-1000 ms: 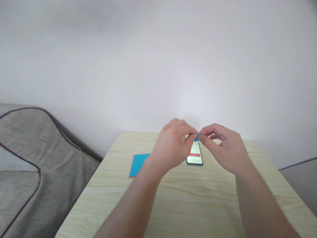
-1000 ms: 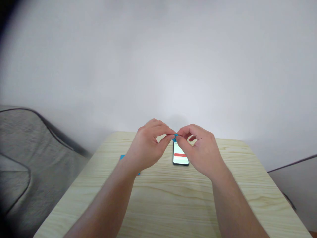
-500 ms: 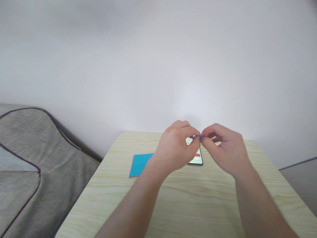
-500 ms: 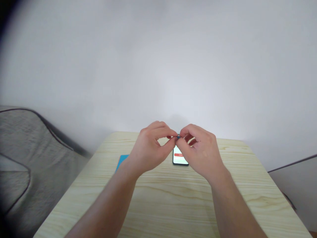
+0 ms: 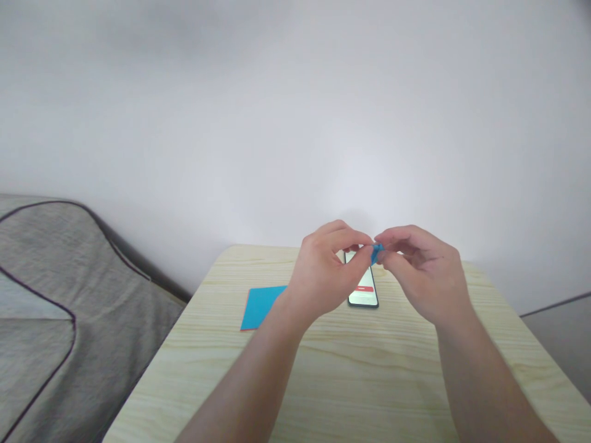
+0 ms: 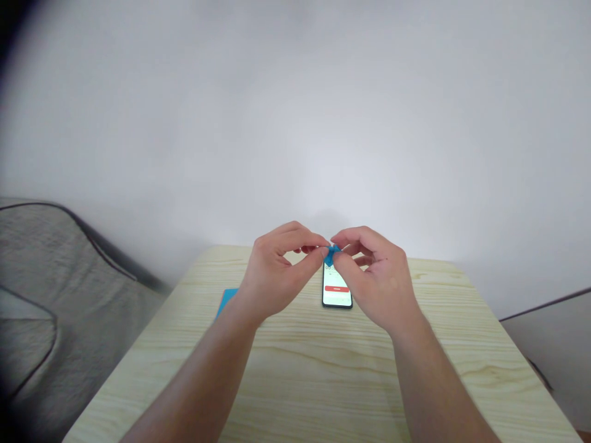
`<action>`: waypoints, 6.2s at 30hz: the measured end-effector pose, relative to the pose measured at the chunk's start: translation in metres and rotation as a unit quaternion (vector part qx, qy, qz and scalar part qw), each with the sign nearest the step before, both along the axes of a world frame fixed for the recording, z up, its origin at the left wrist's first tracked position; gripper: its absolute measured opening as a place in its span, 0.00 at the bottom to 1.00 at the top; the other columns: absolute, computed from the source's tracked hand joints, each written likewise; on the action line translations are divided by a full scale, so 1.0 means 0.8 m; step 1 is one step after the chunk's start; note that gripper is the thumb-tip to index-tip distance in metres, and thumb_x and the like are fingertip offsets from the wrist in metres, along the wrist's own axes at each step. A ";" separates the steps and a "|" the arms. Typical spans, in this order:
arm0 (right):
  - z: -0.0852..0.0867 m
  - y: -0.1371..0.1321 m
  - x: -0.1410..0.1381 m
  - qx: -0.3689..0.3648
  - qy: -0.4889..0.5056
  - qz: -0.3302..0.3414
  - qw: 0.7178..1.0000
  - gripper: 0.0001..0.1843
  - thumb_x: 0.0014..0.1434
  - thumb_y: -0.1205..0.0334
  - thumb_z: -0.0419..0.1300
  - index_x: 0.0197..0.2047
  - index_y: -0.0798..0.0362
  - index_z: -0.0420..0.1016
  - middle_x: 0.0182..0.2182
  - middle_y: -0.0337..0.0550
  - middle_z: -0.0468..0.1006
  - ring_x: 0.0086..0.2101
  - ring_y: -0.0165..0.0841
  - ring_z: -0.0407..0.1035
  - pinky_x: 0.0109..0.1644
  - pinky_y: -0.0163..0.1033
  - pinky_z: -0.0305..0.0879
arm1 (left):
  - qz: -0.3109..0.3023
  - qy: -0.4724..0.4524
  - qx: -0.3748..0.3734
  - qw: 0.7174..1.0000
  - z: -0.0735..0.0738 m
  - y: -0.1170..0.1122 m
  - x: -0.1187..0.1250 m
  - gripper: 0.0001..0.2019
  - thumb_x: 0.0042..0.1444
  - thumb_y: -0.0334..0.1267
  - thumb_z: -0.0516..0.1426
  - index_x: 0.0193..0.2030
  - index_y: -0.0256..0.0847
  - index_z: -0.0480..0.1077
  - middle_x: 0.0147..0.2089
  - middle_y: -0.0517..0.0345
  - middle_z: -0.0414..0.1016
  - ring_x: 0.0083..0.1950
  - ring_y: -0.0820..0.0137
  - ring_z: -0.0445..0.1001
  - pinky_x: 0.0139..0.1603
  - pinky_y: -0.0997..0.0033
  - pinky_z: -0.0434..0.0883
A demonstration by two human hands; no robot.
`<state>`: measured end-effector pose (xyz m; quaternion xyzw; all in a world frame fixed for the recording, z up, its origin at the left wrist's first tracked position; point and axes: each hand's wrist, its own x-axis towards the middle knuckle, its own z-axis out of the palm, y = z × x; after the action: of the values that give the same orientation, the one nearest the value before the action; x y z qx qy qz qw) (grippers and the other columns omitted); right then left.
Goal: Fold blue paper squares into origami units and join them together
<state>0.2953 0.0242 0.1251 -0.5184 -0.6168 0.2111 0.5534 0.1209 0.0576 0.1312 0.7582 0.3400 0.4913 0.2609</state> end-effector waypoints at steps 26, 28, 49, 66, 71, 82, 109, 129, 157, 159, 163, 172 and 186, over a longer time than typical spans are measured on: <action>-0.002 0.005 0.010 -0.077 0.214 0.073 0.971 0.07 0.56 0.71 0.65 0.34 0.50 0.73 0.43 0.39 0.80 0.40 0.34 0.77 0.40 0.43 0.83 | -0.020 -0.145 0.053 0.988 -0.009 0.001 0.007 0.07 0.61 0.29 0.63 0.41 0.43 0.82 0.40 0.56 0.80 0.43 0.70 0.77 0.43 0.68 0.75; -0.002 0.007 0.012 -0.096 0.211 0.077 0.970 0.09 0.55 0.71 0.64 0.37 0.48 0.74 0.40 0.37 0.79 0.38 0.33 0.77 0.40 0.43 0.83 | -0.021 -0.134 0.064 0.989 -0.008 0.001 0.006 0.07 0.61 0.29 0.63 0.41 0.43 0.82 0.40 0.56 0.80 0.43 0.70 0.77 0.43 0.68 0.75; 0.004 0.005 0.029 -0.188 0.115 0.121 0.968 0.08 0.61 0.56 0.68 0.39 0.50 0.86 0.34 0.42 0.82 0.37 0.37 0.75 0.39 0.43 0.80 | -0.072 -0.075 0.103 0.989 -0.002 0.001 -0.002 0.06 0.62 0.29 0.63 0.42 0.42 0.81 0.42 0.56 0.80 0.44 0.71 0.78 0.47 0.69 0.76; 0.007 0.000 0.014 -0.103 0.066 0.010 0.992 0.05 0.59 0.62 0.66 0.31 0.50 0.80 0.26 0.37 0.79 0.27 0.29 0.70 0.30 0.35 0.66 | -0.111 -0.188 -0.161 0.962 -0.010 0.003 0.003 0.11 0.62 0.41 0.64 0.50 0.42 0.79 0.44 0.53 0.81 0.43 0.68 0.79 0.39 0.70 0.79; 0.007 0.001 0.009 -0.074 0.108 -0.010 0.991 0.05 0.60 0.60 0.67 0.32 0.50 0.79 0.26 0.38 0.79 0.27 0.31 0.72 0.31 0.37 0.70 | -0.104 -0.133 -0.188 0.968 -0.009 0.003 0.005 0.08 0.62 0.40 0.61 0.36 0.39 0.81 0.34 0.56 0.80 0.39 0.68 0.77 0.38 0.71 0.76; 0.004 -0.001 0.008 -0.068 0.067 0.010 0.995 0.10 0.60 0.55 0.69 0.32 0.51 0.77 0.27 0.39 0.79 0.29 0.32 0.73 0.32 0.36 0.69 | -0.058 -0.113 -0.175 0.976 -0.008 -0.005 0.011 0.09 0.62 0.41 0.61 0.40 0.39 0.81 0.37 0.55 0.81 0.36 0.69 0.77 0.30 0.74 0.73; 0.005 -0.006 -0.001 -0.009 -0.223 -0.037 0.974 0.05 0.62 0.62 0.62 0.33 0.47 0.79 0.30 0.38 0.81 0.33 0.35 0.73 0.36 0.39 0.64 | 0.043 0.127 -0.031 0.991 0.002 -0.004 -0.007 0.07 0.58 0.32 0.58 0.36 0.45 0.79 0.32 0.60 0.80 0.28 0.71 0.72 0.25 0.72 0.63; -0.003 0.005 0.006 -0.126 0.019 0.044 0.991 0.10 0.61 0.56 0.66 0.31 0.51 0.76 0.26 0.36 0.75 0.26 0.29 0.65 0.28 0.34 0.59 | 0.008 0.039 -0.121 0.992 0.003 0.000 -0.006 0.07 0.62 0.39 0.60 0.37 0.45 0.82 0.36 0.62 0.85 0.35 0.68 0.80 0.31 0.72 0.72; -0.005 0.005 -0.018 -0.091 -0.028 0.004 0.995 0.06 0.61 0.60 0.64 0.33 0.50 0.78 0.27 0.34 0.78 0.28 0.29 0.69 0.29 0.34 0.62 | 0.087 0.086 -0.085 0.989 -0.002 0.002 -0.012 0.05 0.61 0.42 0.62 0.38 0.49 0.80 0.34 0.65 0.81 0.36 0.70 0.78 0.38 0.69 0.70; -0.007 0.010 -0.017 -0.089 0.017 0.009 0.996 0.08 0.61 0.57 0.65 0.32 0.50 0.77 0.26 0.34 0.77 0.28 0.29 0.68 0.30 0.34 0.61 | 0.065 0.049 -0.109 0.991 -0.001 0.003 -0.012 0.06 0.63 0.44 0.61 0.40 0.49 0.80 0.37 0.64 0.82 0.39 0.69 0.79 0.39 0.69 0.71; -0.014 0.019 -0.015 -0.063 0.110 0.025 0.992 0.12 0.61 0.52 0.67 0.32 0.51 0.77 0.25 0.36 0.76 0.29 0.31 0.69 0.34 0.37 0.65 | 0.021 -0.020 -0.169 0.985 -0.002 0.003 -0.008 0.12 0.61 0.46 0.63 0.49 0.48 0.78 0.40 0.60 0.83 0.44 0.67 0.81 0.42 0.69 0.74; -0.021 0.021 -0.022 -0.067 0.187 0.041 0.979 0.14 0.62 0.49 0.67 0.35 0.51 0.79 0.29 0.39 0.80 0.31 0.33 0.72 0.37 0.39 0.70 | 0.051 -0.070 -0.113 0.990 -0.006 -0.009 0.014 0.09 0.59 0.36 0.62 0.45 0.46 0.70 0.41 0.61 0.80 0.44 0.69 0.80 0.32 0.75 0.76; -0.006 0.015 -0.002 -0.098 0.159 0.107 0.977 0.14 0.56 0.59 0.68 0.47 0.48 0.80 0.42 0.41 0.83 0.44 0.38 0.76 0.48 0.45 0.74 | 0.179 0.040 0.041 0.982 -0.015 -0.003 0.011 0.06 0.60 0.32 0.58 0.43 0.45 0.73 0.38 0.60 0.79 0.41 0.69 0.78 0.42 0.69 0.75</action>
<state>0.2939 0.0364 0.1204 -0.4607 -0.5490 0.4083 0.5654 0.1293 0.0549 0.1189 0.7141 0.4605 0.5125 0.1234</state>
